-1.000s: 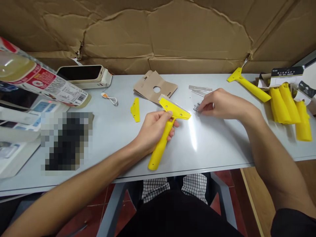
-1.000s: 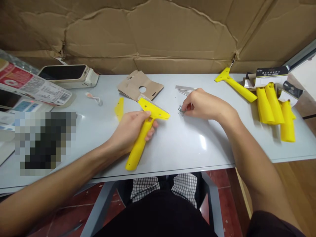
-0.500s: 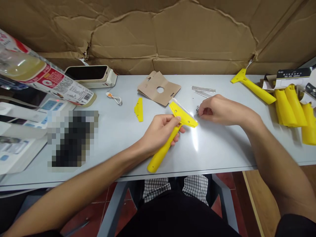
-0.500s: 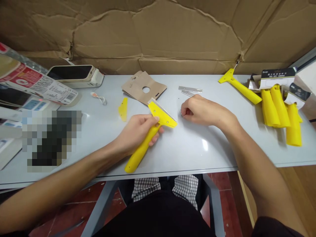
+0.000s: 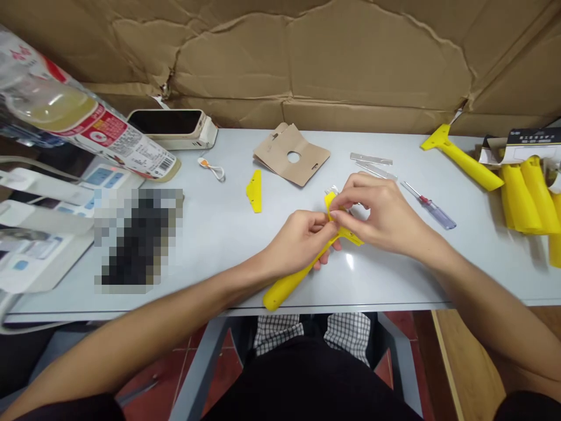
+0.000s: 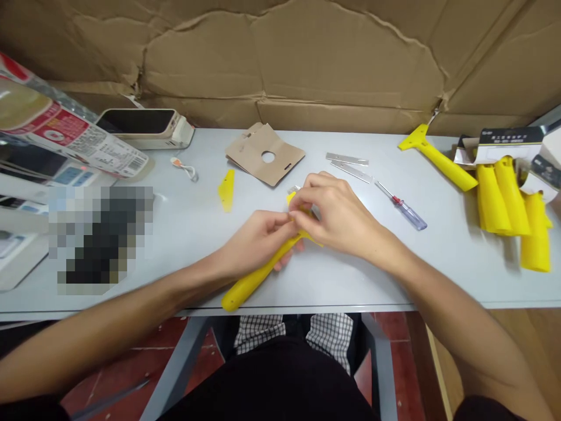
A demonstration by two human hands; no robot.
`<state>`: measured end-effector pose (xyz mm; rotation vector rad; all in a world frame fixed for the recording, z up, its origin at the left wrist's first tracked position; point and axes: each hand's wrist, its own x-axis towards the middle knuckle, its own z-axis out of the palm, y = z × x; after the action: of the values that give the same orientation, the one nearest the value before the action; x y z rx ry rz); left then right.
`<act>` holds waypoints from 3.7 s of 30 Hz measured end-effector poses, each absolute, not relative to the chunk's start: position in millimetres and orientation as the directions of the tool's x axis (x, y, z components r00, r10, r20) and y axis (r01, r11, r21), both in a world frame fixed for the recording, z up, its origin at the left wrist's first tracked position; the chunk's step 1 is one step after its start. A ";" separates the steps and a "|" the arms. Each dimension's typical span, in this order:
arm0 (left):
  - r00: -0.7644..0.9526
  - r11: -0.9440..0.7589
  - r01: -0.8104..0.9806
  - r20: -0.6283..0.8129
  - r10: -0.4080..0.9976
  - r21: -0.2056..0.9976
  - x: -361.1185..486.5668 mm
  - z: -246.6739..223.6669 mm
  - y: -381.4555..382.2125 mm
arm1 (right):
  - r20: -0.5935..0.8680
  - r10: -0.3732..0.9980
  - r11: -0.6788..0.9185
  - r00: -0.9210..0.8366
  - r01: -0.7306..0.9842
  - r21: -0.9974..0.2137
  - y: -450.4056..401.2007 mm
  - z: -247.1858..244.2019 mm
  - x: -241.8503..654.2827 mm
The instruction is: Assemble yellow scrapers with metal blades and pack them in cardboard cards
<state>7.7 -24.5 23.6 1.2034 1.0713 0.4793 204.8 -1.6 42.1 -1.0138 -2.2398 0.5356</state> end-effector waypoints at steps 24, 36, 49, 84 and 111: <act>0.289 0.277 0.116 -0.299 0.909 0.954 2.2 24.8 -9.1 | -0.199 0.879 -0.134 -0.433 0.176 -0.975 12.2 33.5 205.2; 0.089 0.045 0.175 -0.061 0.994 0.983 3.2 8.6 -12.6 | -0.221 0.916 -0.167 -0.334 0.184 -0.969 14.3 27.6 204.0; 0.209 -0.303 0.642 0.220 0.953 0.704 -5.8 13.2 -16.6 | -0.215 0.922 -0.173 -0.324 0.152 -0.973 13.7 29.7 203.5; 0.501 0.499 -0.355 -0.290 0.815 0.790 -13.4 18.4 1.4 | 0.115 0.899 0.428 -0.422 0.795 -0.430 51.7 21.8 277.3; 0.575 0.541 -0.313 -0.298 0.762 0.781 -9.9 11.8 -5.5 | 0.473 0.731 0.666 -0.491 0.366 -0.650 14.2 42.2 222.0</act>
<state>-9.9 -5.5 11.8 0.7423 0.6877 0.7015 222.0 14.2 42.2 -0.8439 -2.1170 0.6123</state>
